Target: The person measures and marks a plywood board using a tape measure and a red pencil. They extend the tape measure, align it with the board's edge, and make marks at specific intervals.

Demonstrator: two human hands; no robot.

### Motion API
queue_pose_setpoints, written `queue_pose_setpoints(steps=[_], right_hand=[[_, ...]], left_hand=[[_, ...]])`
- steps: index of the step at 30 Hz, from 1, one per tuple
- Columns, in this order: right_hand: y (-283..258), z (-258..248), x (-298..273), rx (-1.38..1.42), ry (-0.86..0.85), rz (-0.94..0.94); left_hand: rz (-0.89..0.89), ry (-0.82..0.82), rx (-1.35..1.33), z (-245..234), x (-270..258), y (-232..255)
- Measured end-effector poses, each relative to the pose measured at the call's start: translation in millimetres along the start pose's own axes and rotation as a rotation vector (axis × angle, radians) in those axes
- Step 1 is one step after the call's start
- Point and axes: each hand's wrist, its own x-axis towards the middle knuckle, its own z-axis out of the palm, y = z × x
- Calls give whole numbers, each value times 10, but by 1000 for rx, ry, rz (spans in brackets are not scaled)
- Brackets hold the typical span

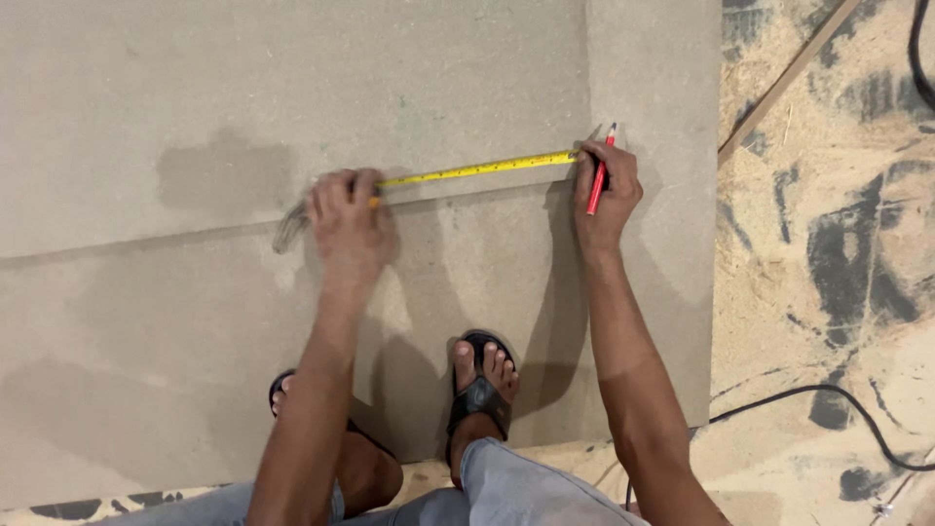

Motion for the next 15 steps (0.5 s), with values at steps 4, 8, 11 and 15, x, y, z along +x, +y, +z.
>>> queue_pose_setpoints(steps=[4, 8, 11, 15], right_hand=[[30, -5, -60, -7, 2, 6], [40, 18, -19, -24, 13, -53], [21, -12, -69, 54, 5, 12], [-5, -16, -6, -9, -25, -35]], left_hand=[[-74, 90, 152, -72, -172, -361], [-35, 208, -13, 150, -128, -259], [98, 96, -176, 425, -127, 51], [29, 206, -212, 580, 17, 255]])
